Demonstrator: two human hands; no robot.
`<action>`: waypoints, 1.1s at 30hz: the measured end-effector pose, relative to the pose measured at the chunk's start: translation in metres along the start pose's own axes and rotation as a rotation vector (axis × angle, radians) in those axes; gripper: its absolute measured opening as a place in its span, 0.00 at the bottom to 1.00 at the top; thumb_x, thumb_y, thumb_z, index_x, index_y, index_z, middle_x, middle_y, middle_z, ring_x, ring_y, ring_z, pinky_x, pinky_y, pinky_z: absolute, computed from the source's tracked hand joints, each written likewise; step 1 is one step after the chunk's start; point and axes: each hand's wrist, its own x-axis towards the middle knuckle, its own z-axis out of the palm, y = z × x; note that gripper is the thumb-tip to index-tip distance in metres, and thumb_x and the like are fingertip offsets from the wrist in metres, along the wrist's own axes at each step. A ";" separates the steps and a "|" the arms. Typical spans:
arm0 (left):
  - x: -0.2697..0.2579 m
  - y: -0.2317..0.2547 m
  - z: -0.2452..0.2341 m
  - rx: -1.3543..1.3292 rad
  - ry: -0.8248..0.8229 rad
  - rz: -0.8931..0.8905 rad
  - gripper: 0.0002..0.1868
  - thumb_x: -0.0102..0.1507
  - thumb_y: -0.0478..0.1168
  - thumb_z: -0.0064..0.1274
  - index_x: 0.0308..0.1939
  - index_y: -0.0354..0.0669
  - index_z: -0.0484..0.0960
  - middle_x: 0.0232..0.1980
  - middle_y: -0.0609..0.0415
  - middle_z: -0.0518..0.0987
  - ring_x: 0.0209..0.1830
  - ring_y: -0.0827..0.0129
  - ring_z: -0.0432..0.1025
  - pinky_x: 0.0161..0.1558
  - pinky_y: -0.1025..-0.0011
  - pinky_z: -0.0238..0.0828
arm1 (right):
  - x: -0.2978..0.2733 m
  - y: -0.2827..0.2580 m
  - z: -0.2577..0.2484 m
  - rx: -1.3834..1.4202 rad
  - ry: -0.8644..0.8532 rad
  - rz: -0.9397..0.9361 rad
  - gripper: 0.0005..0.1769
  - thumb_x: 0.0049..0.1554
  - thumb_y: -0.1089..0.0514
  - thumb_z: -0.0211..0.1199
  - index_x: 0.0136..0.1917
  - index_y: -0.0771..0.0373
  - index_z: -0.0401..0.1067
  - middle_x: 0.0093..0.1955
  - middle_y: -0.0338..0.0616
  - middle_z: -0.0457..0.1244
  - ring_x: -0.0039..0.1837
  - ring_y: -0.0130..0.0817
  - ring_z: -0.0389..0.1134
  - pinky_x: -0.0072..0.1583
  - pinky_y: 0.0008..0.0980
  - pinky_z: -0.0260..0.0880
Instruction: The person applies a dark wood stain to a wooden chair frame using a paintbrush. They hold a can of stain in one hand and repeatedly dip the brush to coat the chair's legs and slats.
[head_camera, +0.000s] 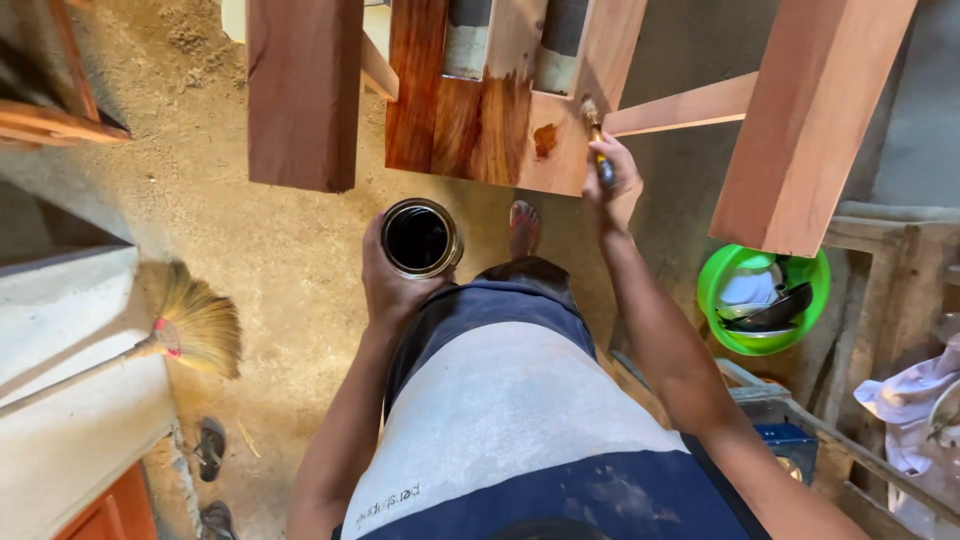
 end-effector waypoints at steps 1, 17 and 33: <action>-0.003 0.004 -0.005 0.021 0.029 -0.020 0.71 0.27 0.49 0.82 0.74 0.51 0.65 0.68 0.42 0.72 0.69 0.48 0.69 0.71 0.55 0.65 | 0.000 -0.012 -0.001 -0.072 -0.049 -0.099 0.11 0.53 0.78 0.67 0.41 0.63 0.77 0.51 0.65 0.69 0.58 0.66 0.71 0.60 0.54 0.72; -0.016 -0.009 -0.015 0.033 0.108 -0.032 0.71 0.28 0.48 0.83 0.75 0.45 0.65 0.70 0.37 0.70 0.70 0.42 0.66 0.72 0.51 0.61 | 0.011 -0.002 0.020 -0.109 -0.187 -0.051 0.16 0.50 0.73 0.69 0.44 0.52 0.81 0.47 0.43 0.74 0.55 0.47 0.75 0.58 0.41 0.72; -0.028 -0.031 -0.025 -0.050 0.184 -0.001 0.72 0.28 0.47 0.84 0.75 0.40 0.66 0.69 0.35 0.70 0.71 0.42 0.66 0.73 0.53 0.60 | 0.064 0.008 0.043 -0.295 -0.164 -0.091 0.12 0.53 0.65 0.72 0.46 0.48 0.79 0.39 0.41 0.71 0.44 0.44 0.74 0.49 0.39 0.73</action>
